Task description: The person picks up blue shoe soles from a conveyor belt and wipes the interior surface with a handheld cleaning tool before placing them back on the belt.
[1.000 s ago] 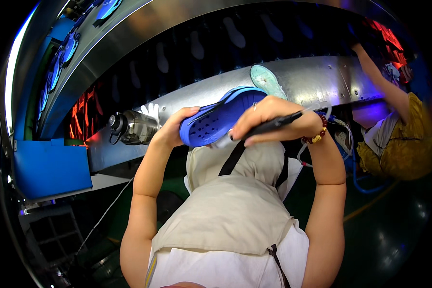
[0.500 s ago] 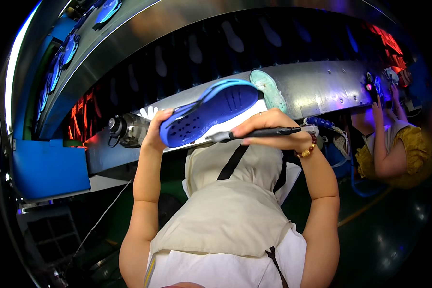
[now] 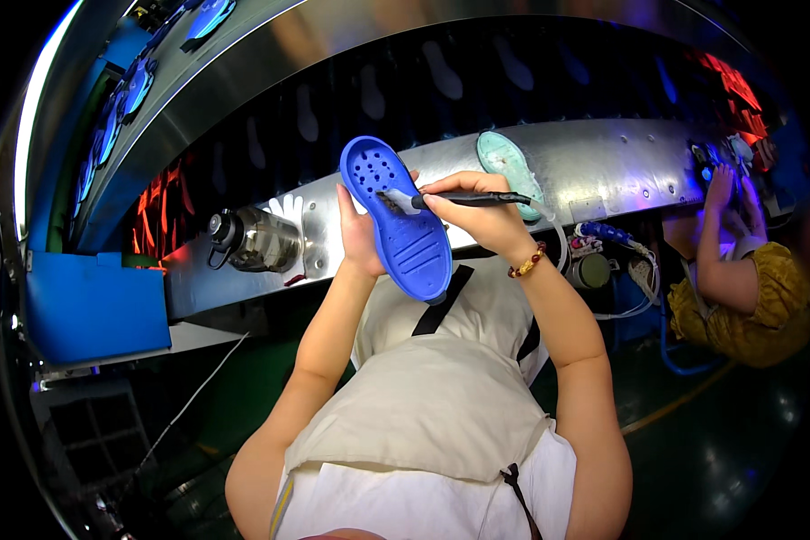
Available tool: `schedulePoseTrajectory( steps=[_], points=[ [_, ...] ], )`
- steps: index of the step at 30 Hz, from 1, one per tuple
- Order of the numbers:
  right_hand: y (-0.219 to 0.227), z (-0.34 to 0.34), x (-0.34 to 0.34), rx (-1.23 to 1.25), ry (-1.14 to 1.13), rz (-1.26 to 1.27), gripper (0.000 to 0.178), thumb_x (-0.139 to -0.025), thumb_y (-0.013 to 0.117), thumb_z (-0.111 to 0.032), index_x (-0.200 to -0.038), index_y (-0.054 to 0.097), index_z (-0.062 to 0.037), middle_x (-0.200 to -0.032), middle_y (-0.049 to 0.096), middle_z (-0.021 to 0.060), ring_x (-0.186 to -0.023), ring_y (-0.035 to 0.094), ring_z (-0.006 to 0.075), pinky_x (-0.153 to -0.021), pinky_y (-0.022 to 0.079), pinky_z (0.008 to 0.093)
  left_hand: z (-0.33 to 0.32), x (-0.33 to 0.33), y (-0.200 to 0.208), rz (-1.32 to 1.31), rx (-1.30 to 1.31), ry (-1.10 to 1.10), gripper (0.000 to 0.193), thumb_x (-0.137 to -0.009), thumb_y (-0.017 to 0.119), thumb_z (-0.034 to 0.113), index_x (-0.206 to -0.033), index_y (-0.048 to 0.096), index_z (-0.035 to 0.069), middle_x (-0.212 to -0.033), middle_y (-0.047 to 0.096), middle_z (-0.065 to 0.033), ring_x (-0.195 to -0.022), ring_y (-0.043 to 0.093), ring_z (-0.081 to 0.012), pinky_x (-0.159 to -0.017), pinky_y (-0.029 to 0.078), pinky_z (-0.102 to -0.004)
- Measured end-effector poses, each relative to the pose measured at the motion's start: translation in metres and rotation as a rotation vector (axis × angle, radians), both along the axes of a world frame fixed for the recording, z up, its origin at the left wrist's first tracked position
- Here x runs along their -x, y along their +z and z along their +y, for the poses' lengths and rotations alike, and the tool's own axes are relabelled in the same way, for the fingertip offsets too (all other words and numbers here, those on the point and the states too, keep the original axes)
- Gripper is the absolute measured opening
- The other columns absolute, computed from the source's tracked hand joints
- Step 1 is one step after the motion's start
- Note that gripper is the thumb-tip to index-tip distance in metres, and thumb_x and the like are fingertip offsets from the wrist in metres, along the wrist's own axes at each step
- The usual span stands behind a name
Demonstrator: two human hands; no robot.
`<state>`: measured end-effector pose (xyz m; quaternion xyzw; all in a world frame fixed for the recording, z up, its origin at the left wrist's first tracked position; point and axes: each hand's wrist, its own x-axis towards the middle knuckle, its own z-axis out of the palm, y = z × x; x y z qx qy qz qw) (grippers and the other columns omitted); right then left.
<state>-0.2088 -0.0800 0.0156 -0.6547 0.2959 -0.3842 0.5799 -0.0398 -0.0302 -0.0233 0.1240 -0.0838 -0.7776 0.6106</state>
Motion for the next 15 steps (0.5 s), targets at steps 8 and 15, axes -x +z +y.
schedulePoseTrajectory(
  steps=[8,15],
  points=[
    [0.029,0.044,0.002,0.742,0.34,0.165,0.009,-0.066,0.064,-0.005,-0.074,0.06,-0.0039,-0.078,0.063,0.0083,-0.068,0.061,0.0206,-0.066,0.049,0.0291,0.004,-0.02,0.0,-0.116,0.002,0.178,0.089,-0.073,0.015,0.076,-0.115,0.044,0.003,-0.098,0.055,-0.0159,-0.093,0.054,-0.0319,-0.084,0.043,-0.0451],
    [0.038,0.02,-0.004,0.332,0.085,-0.005,0.013,-0.068,0.067,-0.004,-0.079,0.063,0.0003,-0.081,0.064,0.0116,-0.074,0.062,0.0179,-0.069,0.048,0.0258,0.0,0.002,0.024,-0.019,0.181,0.122,0.09,-0.072,0.015,0.078,-0.115,0.042,0.004,-0.098,0.056,-0.0171,-0.094,0.054,-0.0314,-0.081,0.046,-0.0442]
  ],
)
